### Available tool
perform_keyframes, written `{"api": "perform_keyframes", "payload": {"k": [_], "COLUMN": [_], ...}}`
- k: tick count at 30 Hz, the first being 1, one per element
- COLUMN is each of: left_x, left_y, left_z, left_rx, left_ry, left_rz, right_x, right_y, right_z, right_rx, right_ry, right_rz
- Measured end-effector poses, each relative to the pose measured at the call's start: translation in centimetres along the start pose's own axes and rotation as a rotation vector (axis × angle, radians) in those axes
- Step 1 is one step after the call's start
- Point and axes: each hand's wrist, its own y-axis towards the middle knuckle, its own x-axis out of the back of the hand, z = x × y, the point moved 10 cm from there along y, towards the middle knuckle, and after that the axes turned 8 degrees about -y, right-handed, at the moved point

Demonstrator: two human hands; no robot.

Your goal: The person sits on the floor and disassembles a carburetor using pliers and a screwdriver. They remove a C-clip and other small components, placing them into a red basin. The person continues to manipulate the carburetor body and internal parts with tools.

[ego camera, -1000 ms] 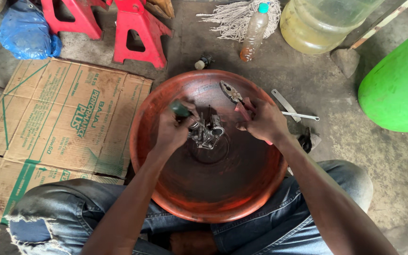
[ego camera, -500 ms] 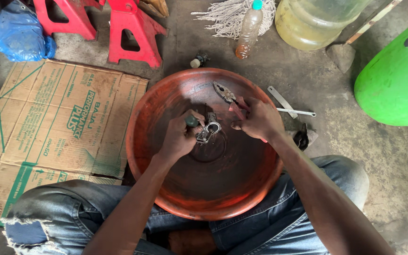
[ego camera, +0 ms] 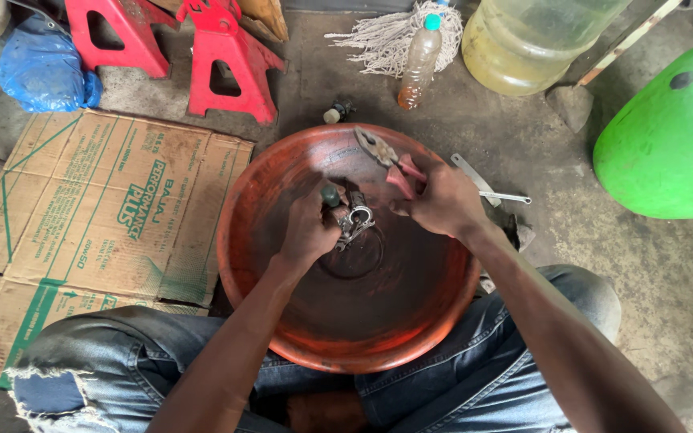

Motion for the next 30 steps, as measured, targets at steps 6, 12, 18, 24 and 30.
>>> {"api": "perform_keyframes", "payload": {"k": [6,12,18,24,30], "left_x": [0.2,0.4,1.9,1.6,1.7], "left_y": [-0.8,-1.7,-1.2,-1.3,-1.6], "left_z": [-0.5,-0.9,0.7,-0.3,1.7], "left_rx": [-0.117,-0.267,-0.129,-0.153,-0.052], "left_ry": [0.05,0.17,-0.059,-0.046,-0.102], "left_rz": [-0.019,-0.09,-0.084,-0.069,-0.061], "right_x": [6.9,3.5,10.8,3.0,7.7], "right_y": [-3.6,-4.5,-4.9,-2.8,-3.8], "right_z": [5.2,10.9,12.1,10.7,11.9], "right_rx": [0.229,0.37,0.418,0.328,0.553], "right_ry": [0.091,-0.232,0.102,-0.708,0.321], "right_rz": [-0.277,0.181,-0.255,0.248,-0.135]}}
